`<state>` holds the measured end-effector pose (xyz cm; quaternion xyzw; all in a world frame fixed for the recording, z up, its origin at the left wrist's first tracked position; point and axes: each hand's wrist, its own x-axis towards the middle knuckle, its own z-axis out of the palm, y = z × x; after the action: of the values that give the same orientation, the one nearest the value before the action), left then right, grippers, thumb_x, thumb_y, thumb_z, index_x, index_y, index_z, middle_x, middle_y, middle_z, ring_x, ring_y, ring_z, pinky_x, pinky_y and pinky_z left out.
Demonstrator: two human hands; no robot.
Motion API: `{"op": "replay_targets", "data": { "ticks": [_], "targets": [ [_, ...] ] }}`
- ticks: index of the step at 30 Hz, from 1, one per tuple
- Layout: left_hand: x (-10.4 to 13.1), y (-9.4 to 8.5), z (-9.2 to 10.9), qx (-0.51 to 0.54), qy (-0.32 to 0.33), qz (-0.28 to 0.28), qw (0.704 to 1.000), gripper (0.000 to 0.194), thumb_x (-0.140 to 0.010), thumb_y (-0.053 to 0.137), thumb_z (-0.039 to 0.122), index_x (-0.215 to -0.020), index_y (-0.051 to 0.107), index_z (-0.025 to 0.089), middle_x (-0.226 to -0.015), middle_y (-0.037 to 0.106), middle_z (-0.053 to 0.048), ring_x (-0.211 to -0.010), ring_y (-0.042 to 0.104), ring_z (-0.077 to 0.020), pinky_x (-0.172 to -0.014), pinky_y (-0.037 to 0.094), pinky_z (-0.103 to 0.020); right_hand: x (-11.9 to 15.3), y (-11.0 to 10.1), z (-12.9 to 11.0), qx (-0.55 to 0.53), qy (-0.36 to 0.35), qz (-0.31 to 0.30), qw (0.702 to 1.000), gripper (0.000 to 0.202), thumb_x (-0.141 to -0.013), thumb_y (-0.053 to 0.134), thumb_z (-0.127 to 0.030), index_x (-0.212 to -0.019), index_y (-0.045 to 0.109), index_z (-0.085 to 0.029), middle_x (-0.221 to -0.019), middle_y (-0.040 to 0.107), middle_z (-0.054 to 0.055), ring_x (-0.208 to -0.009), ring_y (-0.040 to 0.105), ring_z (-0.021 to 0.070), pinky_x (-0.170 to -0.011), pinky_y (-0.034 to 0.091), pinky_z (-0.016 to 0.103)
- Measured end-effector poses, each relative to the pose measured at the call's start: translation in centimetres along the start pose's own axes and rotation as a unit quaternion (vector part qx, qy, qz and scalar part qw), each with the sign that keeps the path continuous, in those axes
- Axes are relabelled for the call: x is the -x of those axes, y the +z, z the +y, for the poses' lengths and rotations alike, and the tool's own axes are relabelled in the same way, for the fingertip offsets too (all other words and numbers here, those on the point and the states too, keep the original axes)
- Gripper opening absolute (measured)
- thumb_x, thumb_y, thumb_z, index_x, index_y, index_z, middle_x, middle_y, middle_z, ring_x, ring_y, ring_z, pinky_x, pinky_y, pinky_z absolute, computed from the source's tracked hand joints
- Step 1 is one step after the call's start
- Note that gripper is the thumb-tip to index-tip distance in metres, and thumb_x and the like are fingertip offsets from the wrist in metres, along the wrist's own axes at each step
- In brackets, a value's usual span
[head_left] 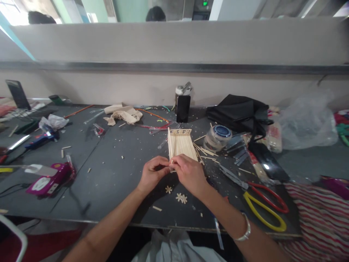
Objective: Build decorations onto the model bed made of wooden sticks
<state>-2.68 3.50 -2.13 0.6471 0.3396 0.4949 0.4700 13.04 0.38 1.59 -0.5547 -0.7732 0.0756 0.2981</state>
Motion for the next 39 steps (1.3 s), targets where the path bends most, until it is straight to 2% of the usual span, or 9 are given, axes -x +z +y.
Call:
{"op": "replay_targets", "data": {
  "ticks": [8, 12, 16, 22, 27, 31, 34, 36, 39],
  "targets": [
    [0.0, -0.1, -0.1, -0.016, 0.009, -0.008, 1.000, 0.007, -0.075, 0.073, 0.022, -0.079, 0.071, 0.017, -0.082, 0.065, -0.004, -0.076, 0.060, -0.0137, -0.070, 0.047, -0.025, -0.2, -0.2, -0.1, 0.000, 0.010, -0.014, 1.000, 0.007, -0.090, 0.055, -0.022, -0.089, 0.062, -0.022, -0.087, 0.067, 0.002, -0.083, 0.064, 0.0163, -0.071, 0.045, 0.026],
    [0.0, -0.1, -0.1, -0.024, 0.020, -0.016, 0.999, 0.009, -0.076, 0.072, 0.024, -0.079, 0.068, 0.016, -0.081, 0.063, -0.004, -0.076, 0.059, -0.0136, -0.071, 0.046, -0.026, -0.3, -1.1, -0.3, -0.013, 0.017, -0.025, 0.999, 0.018, -0.088, 0.059, -0.022, -0.106, 0.062, -0.020, -0.098, 0.068, 0.006, -0.092, 0.064, 0.0189, -0.077, 0.047, 0.028],
    [-0.1, -0.1, 0.0, -0.030, 0.017, -0.024, 0.999, 0.012, -0.075, 0.073, 0.026, -0.081, 0.068, 0.016, -0.081, 0.062, -0.004, -0.075, 0.058, -0.0139, -0.071, 0.046, -0.026, 0.2, -1.9, -0.4, -0.034, 0.029, -0.033, 0.998, 0.032, -0.086, 0.061, -0.021, -0.118, 0.058, -0.019, -0.101, 0.068, 0.008, -0.092, 0.064, 0.0206, -0.077, 0.048, 0.030],
    [0.1, 0.0, 0.0, -0.043, 0.012, -0.022, 0.999, 0.011, -0.076, 0.071, 0.025, -0.082, 0.066, 0.016, -0.081, 0.061, -0.003, -0.077, 0.057, -0.0141, -0.073, 0.046, -0.026, 0.0, -2.1, 0.1, -0.087, 0.034, -0.026, 0.995, 0.010, -0.088, 0.058, -0.016, -0.089, 0.066, -0.021, -0.090, 0.070, 0.003, -0.086, 0.065, 0.0164, -0.077, 0.047, 0.027],
    [0.1, -0.1, 0.2, -0.056, 0.014, -0.030, 0.998, 0.011, -0.077, 0.070, 0.026, -0.082, 0.066, 0.016, -0.082, 0.061, -0.004, -0.079, 0.057, -0.0152, -0.074, 0.046, -0.027, -0.3, -2.8, 0.7, -0.138, 0.035, -0.002, 0.990, 0.013, -0.087, 0.055, -0.013, -0.088, 0.066, -0.020, -0.092, 0.072, 0.003, -0.089, 0.065, 0.0157, -0.081, 0.047, 0.027],
    [0.3, -0.4, 1.5, -0.077, 0.047, -0.016, 0.996, 0.015, -0.080, 0.067, 0.026, -0.092, 0.067, 0.017, -0.086, 0.060, -0.005, -0.080, 0.055, -0.0154, -0.075, 0.046, -0.028, 0.5, -3.8, 0.6, -0.163, 0.035, 0.002, 0.986, 0.014, -0.087, 0.054, -0.013, -0.094, 0.064, -0.020, -0.093, 0.071, 0.002, -0.087, 0.066, 0.0144, -0.079, 0.047, 0.026],
    [1.0, -0.3, 3.3, -0.126, 0.083, -0.008, 0.989, 0.019, -0.082, 0.065, 0.025, -0.101, 0.068, 0.020, -0.091, 0.060, -0.006, -0.083, 0.056, -0.0160, -0.078, 0.046, -0.029, 1.8, -4.5, 0.0, -0.177, 0.049, 0.000, 0.983, 0.014, -0.086, 0.058, -0.017, -0.099, 0.059, -0.020, -0.088, 0.071, 0.000, -0.078, 0.067, 0.0138, -0.072, 0.048, 0.024],
    [1.7, 0.0, 4.5, -0.166, 0.100, -0.033, 0.981, 0.021, -0.080, 0.068, 0.024, -0.102, 0.069, 0.022, -0.097, 0.063, -0.007, -0.088, 0.058, -0.0172, -0.079, 0.047, -0.030, 2.8, -4.8, -0.6, -0.182, 0.064, -0.009, 0.981, 0.008, -0.085, 0.061, -0.020, -0.093, 0.058, -0.022, -0.079, 0.069, -0.002, -0.071, 0.066, 0.0133, -0.065, 0.047, 0.022],
    [2.8, 0.3, 6.3, -0.198, 0.120, -0.074, 0.970, 0.014, -0.083, 0.065, 0.020, -0.096, 0.071, 0.021, -0.090, 0.067, -0.006, -0.084, 0.062, -0.0164, -0.076, 0.049, -0.028, 4.3, -4.8, -1.6, -0.189, 0.076, -0.020, 0.979, 0.003, -0.085, 0.062, -0.021, -0.083, 0.060, -0.022, -0.072, 0.067, -0.004, -0.064, 0.063, 0.0121, -0.061, 0.045, 0.021]
  ]
}}
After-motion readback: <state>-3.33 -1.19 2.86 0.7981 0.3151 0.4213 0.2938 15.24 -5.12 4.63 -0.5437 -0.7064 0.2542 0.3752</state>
